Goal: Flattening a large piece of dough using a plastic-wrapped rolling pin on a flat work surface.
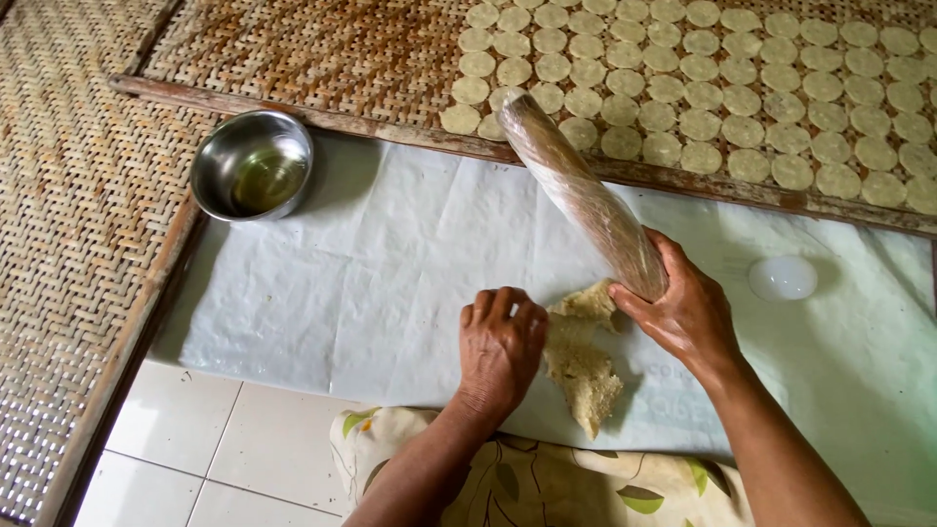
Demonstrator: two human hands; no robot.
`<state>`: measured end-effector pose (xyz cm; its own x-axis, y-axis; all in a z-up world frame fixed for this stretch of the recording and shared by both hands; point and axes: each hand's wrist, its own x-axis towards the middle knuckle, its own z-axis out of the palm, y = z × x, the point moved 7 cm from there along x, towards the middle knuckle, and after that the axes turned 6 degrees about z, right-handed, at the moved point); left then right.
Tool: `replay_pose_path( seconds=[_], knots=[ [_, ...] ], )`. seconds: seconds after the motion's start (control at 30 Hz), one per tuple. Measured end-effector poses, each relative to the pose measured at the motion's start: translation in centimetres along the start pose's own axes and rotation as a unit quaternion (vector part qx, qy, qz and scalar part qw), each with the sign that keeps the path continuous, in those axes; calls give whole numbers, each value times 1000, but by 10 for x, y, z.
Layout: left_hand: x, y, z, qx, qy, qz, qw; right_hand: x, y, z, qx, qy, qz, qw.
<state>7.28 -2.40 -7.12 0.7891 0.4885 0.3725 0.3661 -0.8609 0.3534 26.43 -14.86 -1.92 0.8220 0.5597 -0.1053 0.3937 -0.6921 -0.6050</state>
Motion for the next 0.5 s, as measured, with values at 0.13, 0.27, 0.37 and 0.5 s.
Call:
replay_pose_path(
  seconds=[0.13,0.27,0.37,0.5],
  knots=[
    [-10,-31,1,-51,-11,-74,996,3,-4,2,16,-15,26,999],
    [-12,-43,-21,-101,-112,-173,973,1,-6,2,43,-35,61,997],
    [-13,-45,-31,-127,-137,-209,960,0,-2,3,49,-36,63,996],
    [-12,-45,-32,-127,-147,-217,957,-2,-1,2,41,-36,70,996]
  ],
)
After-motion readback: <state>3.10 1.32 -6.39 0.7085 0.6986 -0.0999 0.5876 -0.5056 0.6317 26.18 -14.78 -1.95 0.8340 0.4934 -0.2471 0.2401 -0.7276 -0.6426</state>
